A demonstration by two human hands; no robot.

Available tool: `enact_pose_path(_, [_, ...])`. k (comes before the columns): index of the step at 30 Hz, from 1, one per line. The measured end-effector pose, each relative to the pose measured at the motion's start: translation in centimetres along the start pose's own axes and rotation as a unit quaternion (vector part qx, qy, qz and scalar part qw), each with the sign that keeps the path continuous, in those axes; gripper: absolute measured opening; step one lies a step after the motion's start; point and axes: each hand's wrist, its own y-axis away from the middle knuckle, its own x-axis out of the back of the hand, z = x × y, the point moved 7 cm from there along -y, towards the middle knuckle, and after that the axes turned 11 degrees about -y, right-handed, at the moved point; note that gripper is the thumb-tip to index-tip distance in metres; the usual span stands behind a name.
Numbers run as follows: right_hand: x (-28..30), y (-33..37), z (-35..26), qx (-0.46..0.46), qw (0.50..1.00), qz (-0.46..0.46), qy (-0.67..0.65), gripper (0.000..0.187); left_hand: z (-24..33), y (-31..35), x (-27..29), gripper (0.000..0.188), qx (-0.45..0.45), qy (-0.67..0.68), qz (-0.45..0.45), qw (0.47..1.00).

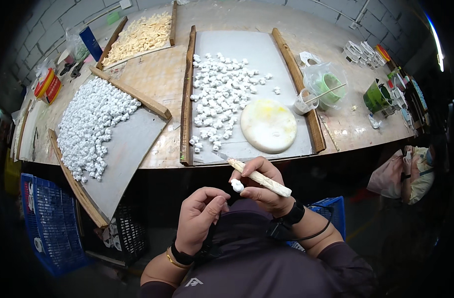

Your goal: Cleaning and deburring small white plastic molded parts using a handheld tool.

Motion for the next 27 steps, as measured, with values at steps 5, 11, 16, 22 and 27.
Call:
enact_pose_path(5, [0.9,0.2,0.1,0.002,0.999,0.010,0.042,0.032,0.2,-0.6,-0.7,0.017,0.011,-0.004,0.004,1.000])
enact_pose_path(11, [0.8,-2.3,-3.7,0.066,0.931,0.021,0.357,0.029,0.3,-0.2,1.4,0.011,0.032,-0.023,0.051,0.998])
enact_pose_path(16, [1.3,-9.2,-9.6,0.158,0.781,-0.007,0.604,0.028,2.1,-0.7,6.9,0.008,-0.020,-0.109,0.131,0.985])
enact_pose_path(22, [8.6,-19.5,-14.4,0.153,0.667,0.035,0.728,0.027,5.5,-0.8,14.1,0.011,-0.052,-0.249,0.204,0.945])
enact_pose_path(27, [12.9,-26.4,-13.3,0.140,0.586,0.030,0.797,0.027,8.4,-0.4,21.5,0.010,-0.076,-0.433,0.281,0.853])
